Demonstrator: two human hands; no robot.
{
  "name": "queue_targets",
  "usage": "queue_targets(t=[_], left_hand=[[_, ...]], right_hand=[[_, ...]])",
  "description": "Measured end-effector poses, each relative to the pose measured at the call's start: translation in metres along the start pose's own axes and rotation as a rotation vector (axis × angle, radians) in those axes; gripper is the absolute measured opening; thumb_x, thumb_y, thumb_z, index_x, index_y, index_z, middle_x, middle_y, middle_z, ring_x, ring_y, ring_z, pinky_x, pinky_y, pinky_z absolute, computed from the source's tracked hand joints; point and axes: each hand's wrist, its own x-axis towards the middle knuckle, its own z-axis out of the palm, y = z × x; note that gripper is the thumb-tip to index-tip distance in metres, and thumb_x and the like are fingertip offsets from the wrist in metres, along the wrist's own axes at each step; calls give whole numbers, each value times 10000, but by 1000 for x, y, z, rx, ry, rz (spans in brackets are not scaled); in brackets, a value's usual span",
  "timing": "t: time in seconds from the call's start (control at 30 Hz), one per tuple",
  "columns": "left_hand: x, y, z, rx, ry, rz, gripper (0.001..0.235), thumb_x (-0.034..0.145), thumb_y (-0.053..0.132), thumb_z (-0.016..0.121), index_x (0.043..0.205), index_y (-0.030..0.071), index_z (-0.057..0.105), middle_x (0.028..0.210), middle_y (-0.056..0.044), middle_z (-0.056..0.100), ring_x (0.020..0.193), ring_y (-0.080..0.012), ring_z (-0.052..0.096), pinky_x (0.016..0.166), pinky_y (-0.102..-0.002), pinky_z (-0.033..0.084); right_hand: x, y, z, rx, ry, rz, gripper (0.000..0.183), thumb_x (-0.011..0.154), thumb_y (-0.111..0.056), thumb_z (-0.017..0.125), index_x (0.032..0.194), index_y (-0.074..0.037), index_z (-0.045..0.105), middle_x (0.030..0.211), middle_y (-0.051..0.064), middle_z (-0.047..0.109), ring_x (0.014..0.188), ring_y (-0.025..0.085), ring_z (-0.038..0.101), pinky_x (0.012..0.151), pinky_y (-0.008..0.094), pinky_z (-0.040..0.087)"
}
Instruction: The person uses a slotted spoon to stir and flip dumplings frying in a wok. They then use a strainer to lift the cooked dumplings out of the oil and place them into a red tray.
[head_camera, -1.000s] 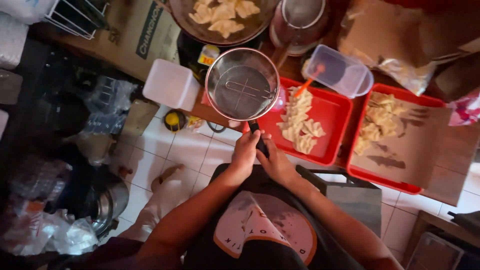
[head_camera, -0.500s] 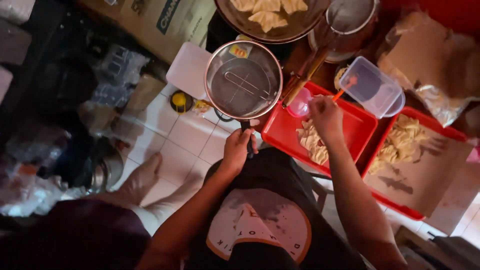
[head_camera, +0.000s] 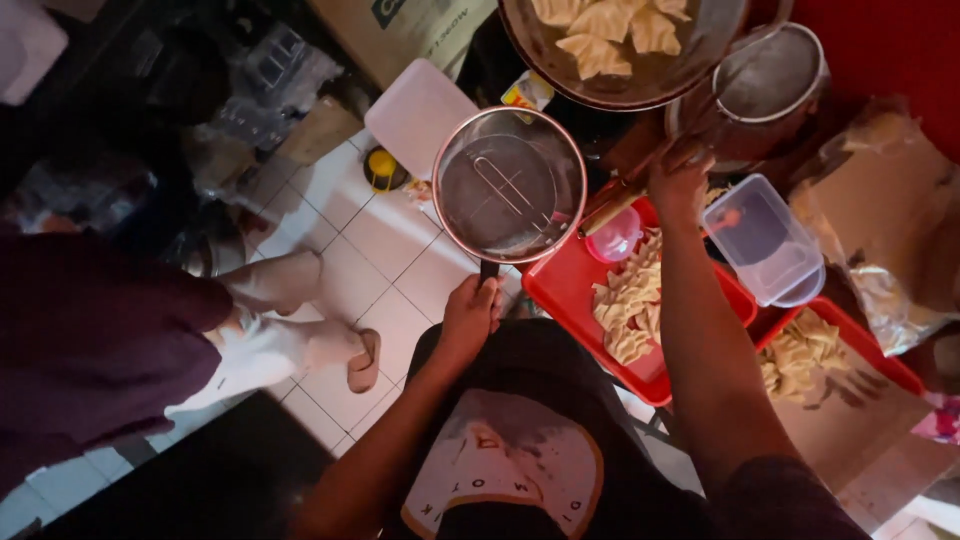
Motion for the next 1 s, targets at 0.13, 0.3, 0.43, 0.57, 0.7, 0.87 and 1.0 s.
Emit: queue_targets(t=[0.13,0.3,0.43,0.57,0.7,0.87,1.0], left_hand=[[-6,-2,2,14,48,-16,224,1006,173,504,984,-3,642,632,-64,508,484,-124,500,380,-241,448],[-2,-4,6,66,65,29,254,1004,204,493,943,10,646,569,-68,488,436,-130,464,376,-230,424],[11,-9,7,89,83,71,246,993,181,486,902,21,650,528,-53,481,396,-131,473,361,-233,412],[6,14,19,61,95,93,244,988,187,515,931,3,664,567,-46,495,434,-114,481,382,-245,432],[5,32,25,98,89,93,254,979,190,513,946,6,685,597,-52,513,467,-128,495,403,-265,430],[34,12,26,132,122,76,254,937,245,561,915,49,720,622,-65,548,510,-142,539,441,-297,481],[42,3,26,217,115,95,271,913,323,605,904,84,733,671,-73,611,606,-177,626,529,-318,532]], right_hand=[[2,6,1,-47,-103,95,715,827,-440,705,1244,-98,235,1161,261,623,1118,434,614,997,543,464],[-7,-10,-16,-38,-6,82,549,872,-436,580,1178,7,475,1072,269,672,1054,430,642,941,536,500],[38,90,23,-169,181,124,416,836,-436,597,1096,-122,514,1052,126,701,1022,351,682,930,523,463],[-40,54,-40,-7,390,-122,392,897,-280,641,1203,-46,574,1007,227,684,953,431,675,825,516,548],[-124,-23,-106,242,325,-248,402,953,-176,659,1267,25,509,1091,308,652,1001,493,631,797,570,539],[-169,-52,-125,274,202,-421,356,1031,-130,652,1333,4,519,853,237,640,667,351,648,512,413,470],[-196,-91,-131,399,38,-448,346,996,-83,638,1311,6,526,759,208,626,560,287,618,472,365,464]])
